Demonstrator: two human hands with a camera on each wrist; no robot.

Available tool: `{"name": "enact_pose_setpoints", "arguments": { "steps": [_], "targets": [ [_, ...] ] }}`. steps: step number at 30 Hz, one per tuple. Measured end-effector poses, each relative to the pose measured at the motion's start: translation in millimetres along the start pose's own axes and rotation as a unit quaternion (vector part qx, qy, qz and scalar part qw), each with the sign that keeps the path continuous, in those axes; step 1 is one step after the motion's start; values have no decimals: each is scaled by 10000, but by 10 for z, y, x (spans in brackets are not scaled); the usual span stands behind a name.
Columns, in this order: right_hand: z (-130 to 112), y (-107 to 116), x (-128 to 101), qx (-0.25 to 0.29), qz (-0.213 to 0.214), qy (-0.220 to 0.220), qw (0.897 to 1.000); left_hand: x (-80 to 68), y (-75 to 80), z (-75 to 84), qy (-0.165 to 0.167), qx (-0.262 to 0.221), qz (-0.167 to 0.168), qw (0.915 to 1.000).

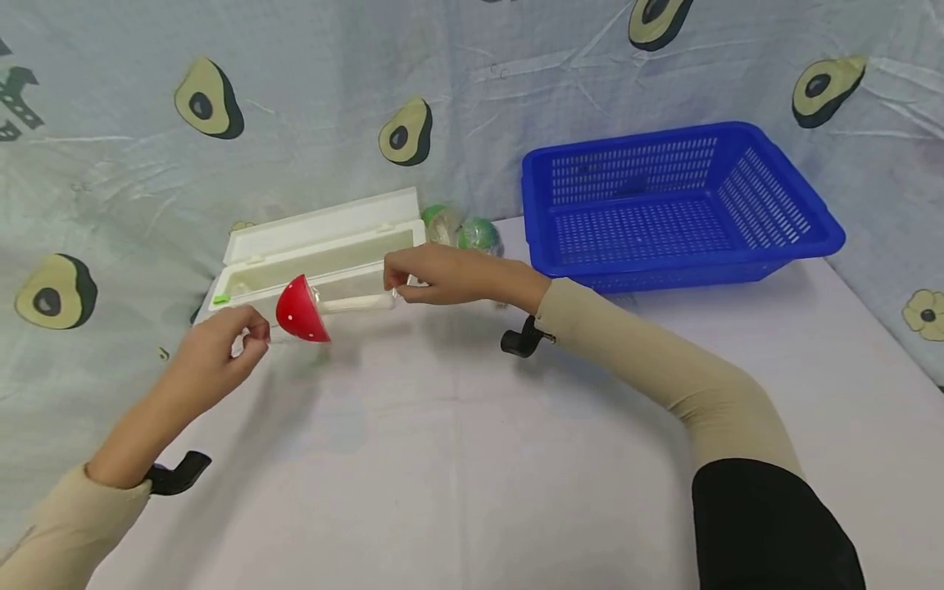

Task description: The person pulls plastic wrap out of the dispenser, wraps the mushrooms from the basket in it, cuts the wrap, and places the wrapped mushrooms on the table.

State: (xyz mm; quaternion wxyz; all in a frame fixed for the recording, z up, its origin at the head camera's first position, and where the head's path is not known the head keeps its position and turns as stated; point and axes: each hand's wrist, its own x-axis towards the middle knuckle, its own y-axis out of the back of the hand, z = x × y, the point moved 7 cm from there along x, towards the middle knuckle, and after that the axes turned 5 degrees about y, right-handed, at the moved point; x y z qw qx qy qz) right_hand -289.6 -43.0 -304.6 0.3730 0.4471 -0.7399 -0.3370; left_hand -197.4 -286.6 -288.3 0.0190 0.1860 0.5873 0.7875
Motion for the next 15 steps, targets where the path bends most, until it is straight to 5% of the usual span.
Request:
{"name": "enact_pose_setpoints", "arguments": {
  "steps": [6,10,15],
  "targets": [
    [208,94,151,203,1018,-792,9914,303,52,-143,467,-1180,1092,9859],
    [397,65,205,-282,1343,-1655,9766,544,-81,-250,883,-1867,1149,9717],
    [501,20,187,-1169,1389,-2386,9540,733,-170,-366,1374,-1979,1296,9618]
  ]
}}
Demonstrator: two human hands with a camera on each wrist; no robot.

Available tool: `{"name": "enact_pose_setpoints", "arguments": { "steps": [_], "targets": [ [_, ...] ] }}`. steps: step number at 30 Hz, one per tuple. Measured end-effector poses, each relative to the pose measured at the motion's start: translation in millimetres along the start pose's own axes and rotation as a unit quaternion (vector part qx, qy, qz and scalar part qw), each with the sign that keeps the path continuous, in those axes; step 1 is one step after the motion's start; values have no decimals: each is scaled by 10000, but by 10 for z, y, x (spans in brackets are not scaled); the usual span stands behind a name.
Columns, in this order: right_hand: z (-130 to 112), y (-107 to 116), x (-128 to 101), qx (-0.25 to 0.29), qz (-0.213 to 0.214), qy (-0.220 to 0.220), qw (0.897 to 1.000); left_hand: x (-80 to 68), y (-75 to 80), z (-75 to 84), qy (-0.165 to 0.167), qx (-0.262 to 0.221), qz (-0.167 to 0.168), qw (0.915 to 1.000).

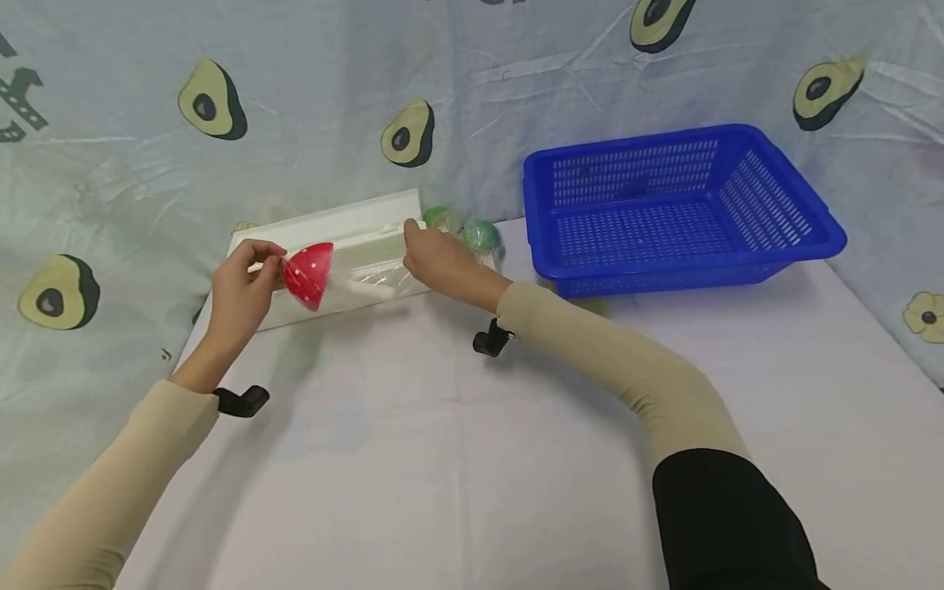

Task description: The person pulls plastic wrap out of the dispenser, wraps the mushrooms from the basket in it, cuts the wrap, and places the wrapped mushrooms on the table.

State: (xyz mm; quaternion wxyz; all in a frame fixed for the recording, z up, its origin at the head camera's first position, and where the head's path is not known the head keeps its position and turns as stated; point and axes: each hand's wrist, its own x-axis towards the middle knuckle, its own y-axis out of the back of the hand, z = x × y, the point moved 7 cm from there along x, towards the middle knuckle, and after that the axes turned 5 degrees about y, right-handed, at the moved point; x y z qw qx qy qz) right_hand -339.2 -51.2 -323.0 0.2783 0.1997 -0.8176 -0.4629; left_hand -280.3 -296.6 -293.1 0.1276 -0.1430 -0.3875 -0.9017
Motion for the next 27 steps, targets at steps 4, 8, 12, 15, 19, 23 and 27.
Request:
{"name": "enact_pose_setpoints", "arguments": {
  "steps": [4,8,12,15,19,23,27],
  "targets": [
    [-81,-32,-103,-628,318,152,9974,82,-58,-46,192,32,68,9998],
    [-384,-129,-216,-857,566,1278,9865,121,-82,-61,262,106,131,9995],
    [-547,-353,-184,-1085,111,1653,9802,173,-109,-71,348,66,206,9992],
    [-547,-448,-75,-1383,-205,1373,9806,223,-147,-52,345,155,138,9992],
    [-530,-446,9,-1345,-377,1114,9839,237,-181,52,-473,788,163,9956],
    [-521,-410,30,-1066,-413,1070,9877,137,-102,197,-1865,1193,359,9745],
    [-504,-369,46,-851,-372,1069,9899,21,-68,186,-2563,1132,-464,9588]
  ]
}}
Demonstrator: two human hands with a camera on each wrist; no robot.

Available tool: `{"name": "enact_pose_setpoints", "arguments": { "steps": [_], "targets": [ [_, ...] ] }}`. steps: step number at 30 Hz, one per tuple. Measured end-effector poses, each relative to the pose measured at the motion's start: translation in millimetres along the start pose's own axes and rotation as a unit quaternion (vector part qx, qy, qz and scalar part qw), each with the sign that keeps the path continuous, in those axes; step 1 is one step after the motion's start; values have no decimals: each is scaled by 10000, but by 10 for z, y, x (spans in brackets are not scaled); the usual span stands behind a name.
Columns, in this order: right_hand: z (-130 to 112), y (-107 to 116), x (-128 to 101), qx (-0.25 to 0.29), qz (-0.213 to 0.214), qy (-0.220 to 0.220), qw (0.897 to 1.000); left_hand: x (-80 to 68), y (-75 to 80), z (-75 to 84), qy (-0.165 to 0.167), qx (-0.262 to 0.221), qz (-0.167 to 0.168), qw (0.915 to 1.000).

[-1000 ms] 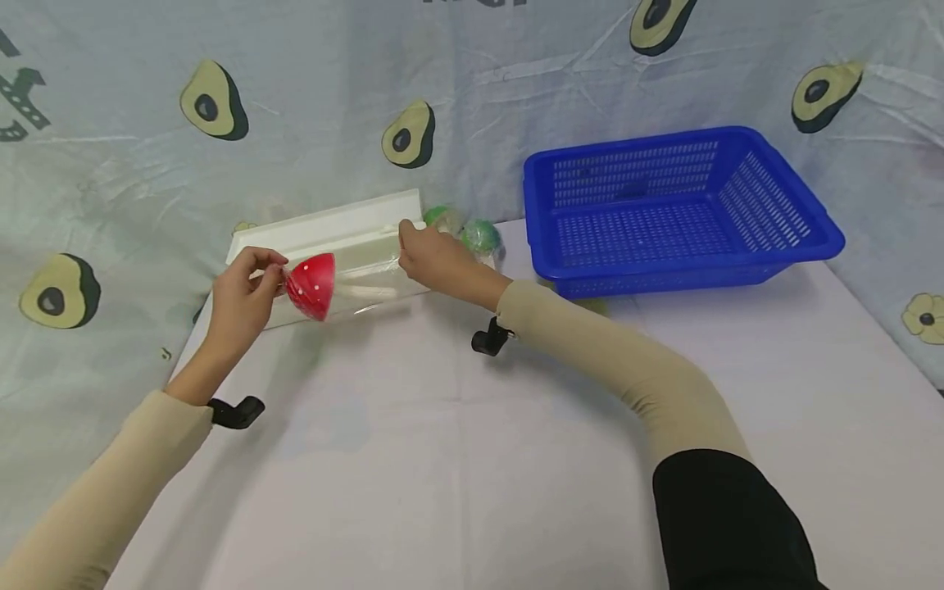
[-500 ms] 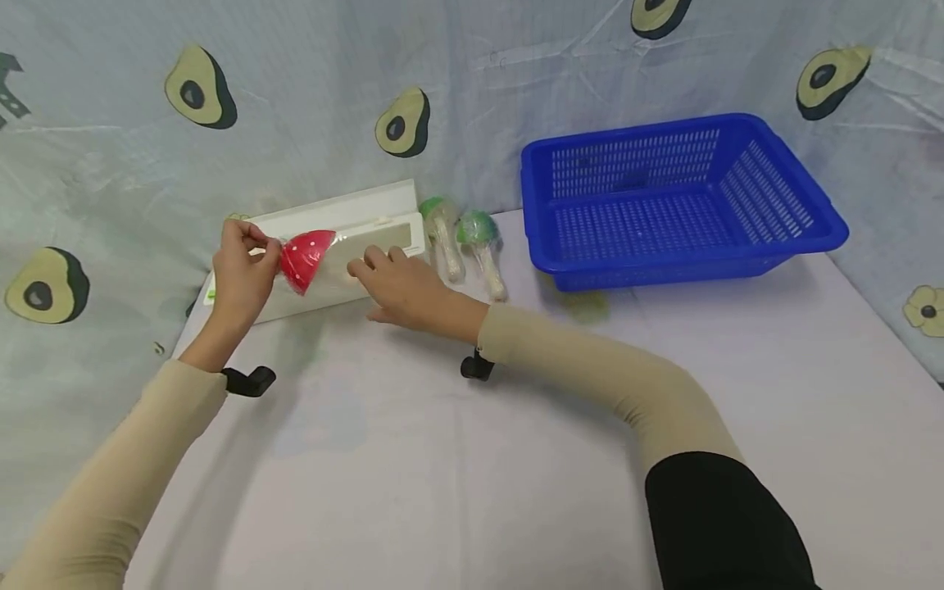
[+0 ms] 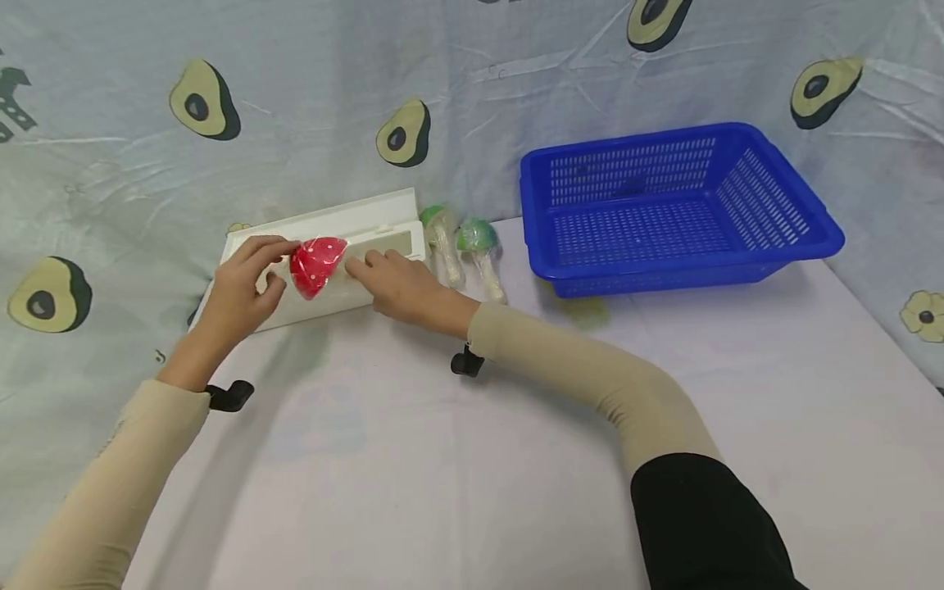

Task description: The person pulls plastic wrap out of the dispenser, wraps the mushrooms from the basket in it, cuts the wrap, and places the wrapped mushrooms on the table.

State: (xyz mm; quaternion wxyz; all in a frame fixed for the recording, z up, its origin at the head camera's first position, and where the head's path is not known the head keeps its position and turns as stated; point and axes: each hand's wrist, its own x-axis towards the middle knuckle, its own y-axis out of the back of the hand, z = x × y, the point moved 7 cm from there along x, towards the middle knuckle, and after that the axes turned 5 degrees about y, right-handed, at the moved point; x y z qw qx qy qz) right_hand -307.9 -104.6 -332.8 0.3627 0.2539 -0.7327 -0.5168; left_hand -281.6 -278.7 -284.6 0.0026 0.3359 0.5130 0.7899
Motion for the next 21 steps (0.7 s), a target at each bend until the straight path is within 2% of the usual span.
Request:
{"name": "enact_pose_setpoints", "arguments": {
  "steps": [3,5,7,9,12,14,18,21],
  "targets": [
    [16,65,24,206,132,-22,9997,-67,-94,-58,-53,-237,-906,9956],
    [22,121,46,343,257,26,9991,-65,-161,-99,87,-344,-1235,9917],
    [15,194,73,432,431,157,9980,-26,-188,-113,234,-351,-1239,9914],
    [12,259,109,477,565,339,9967,23,-170,-135,333,-343,-1073,9931],
    [23,364,189,483,681,614,9946,79,-76,-193,350,-461,-748,9955],
    [43,429,248,486,656,732,9940,97,-15,-268,366,-589,-676,9953],
    [81,521,385,417,476,888,9940,164,68,-403,483,-844,-847,9916],
    [111,582,487,391,439,855,9946,259,108,-474,729,-971,-1093,9866]
  ]
}}
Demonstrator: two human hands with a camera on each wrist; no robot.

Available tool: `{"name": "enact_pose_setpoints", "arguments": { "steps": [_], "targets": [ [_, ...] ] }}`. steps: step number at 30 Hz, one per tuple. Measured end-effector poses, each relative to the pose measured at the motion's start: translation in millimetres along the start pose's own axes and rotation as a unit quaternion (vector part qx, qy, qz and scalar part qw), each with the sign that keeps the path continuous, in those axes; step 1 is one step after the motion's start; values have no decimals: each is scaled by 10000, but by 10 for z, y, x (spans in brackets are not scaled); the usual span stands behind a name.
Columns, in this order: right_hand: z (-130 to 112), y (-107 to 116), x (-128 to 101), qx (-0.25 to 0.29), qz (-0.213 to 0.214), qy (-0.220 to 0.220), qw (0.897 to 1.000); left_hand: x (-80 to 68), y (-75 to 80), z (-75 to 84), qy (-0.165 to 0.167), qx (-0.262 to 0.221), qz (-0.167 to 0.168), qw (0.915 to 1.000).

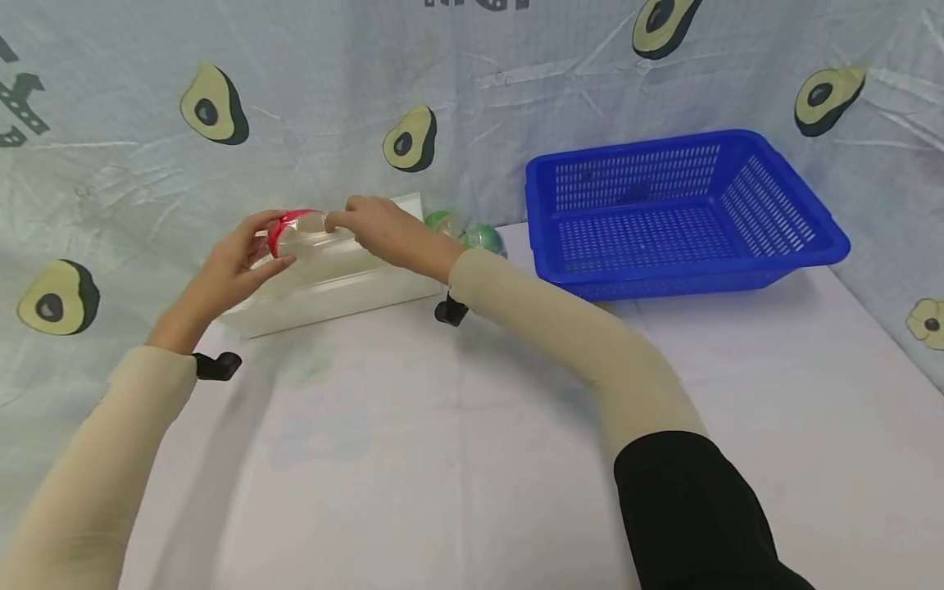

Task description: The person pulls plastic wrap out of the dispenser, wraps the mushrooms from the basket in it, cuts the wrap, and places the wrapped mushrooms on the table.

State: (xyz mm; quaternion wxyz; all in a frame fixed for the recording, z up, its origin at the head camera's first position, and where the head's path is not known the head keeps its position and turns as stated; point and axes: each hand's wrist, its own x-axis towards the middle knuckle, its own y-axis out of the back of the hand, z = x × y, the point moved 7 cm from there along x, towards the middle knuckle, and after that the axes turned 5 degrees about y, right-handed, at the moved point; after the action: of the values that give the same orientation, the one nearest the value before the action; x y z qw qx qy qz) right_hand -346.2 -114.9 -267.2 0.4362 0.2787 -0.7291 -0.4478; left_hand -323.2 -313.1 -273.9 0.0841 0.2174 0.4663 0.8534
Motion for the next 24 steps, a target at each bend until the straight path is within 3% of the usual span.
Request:
{"name": "enact_pose_setpoints", "arguments": {
  "steps": [7,17,24],
  "targets": [
    [58,236,195,-600,-60,-173,9980,166,268,12,677,-351,-218,9969],
    [-71,713,453,-579,-142,-13,9982,293,733,240,298,-654,292,9970],
    [-212,1029,568,-808,-4,19,9967,343,1047,459,280,-372,93,9989]
  ]
}}
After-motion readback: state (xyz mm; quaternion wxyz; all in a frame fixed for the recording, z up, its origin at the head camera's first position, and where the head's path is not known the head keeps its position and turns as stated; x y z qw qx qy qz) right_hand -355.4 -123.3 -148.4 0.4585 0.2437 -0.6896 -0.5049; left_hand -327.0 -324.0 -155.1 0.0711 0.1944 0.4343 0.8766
